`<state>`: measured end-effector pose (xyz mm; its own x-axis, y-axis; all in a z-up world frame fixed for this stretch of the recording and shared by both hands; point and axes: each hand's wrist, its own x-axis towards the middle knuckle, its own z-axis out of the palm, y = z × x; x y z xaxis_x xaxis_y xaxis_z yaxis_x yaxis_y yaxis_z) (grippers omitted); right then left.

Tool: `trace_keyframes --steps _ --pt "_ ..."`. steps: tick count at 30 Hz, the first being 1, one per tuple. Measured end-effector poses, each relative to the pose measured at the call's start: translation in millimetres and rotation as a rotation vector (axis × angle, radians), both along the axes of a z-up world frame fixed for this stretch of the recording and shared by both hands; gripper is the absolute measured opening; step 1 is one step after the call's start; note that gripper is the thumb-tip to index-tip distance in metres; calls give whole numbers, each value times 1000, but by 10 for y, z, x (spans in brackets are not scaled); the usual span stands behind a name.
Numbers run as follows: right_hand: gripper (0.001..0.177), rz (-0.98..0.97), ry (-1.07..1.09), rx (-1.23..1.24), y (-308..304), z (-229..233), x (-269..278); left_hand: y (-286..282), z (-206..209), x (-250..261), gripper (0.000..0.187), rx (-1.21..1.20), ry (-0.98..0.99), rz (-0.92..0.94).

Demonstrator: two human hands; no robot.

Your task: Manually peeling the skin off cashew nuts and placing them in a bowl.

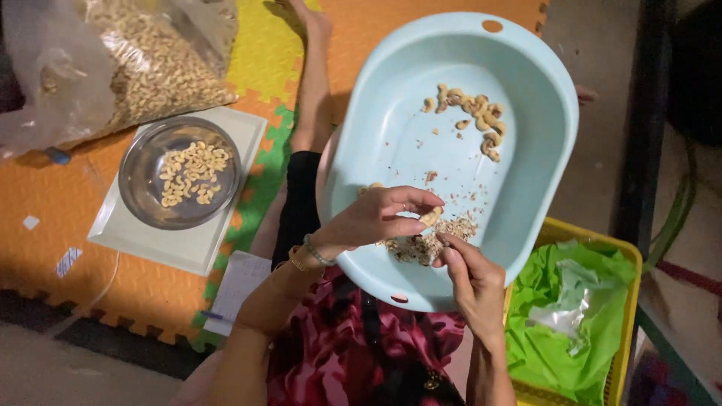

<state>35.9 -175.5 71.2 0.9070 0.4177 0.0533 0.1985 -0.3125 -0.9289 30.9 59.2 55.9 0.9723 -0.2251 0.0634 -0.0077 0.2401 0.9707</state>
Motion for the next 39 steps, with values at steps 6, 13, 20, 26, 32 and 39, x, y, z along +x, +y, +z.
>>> trace_keyframes --steps 6,13,20,26,32,39 --pt "29 22 -42 -20 5 18 5 -32 179 -48 39 -69 -99 -60" --pt "25 76 -231 20 -3 -84 53 -185 -220 -2 43 -235 -58 33" --pt "24 47 -288 -35 -19 -209 43 -235 -320 -18 42 -224 -99 90" --pt "24 11 -353 -82 -1 -135 22 -261 -369 -55 40 -210 -129 120" --pt "23 12 -349 -72 -37 -248 24 -304 -443 -114 42 -265 -94 122" --pt "23 -44 -416 -82 -29 -346 23 -318 -523 -104 40 -299 -65 112"
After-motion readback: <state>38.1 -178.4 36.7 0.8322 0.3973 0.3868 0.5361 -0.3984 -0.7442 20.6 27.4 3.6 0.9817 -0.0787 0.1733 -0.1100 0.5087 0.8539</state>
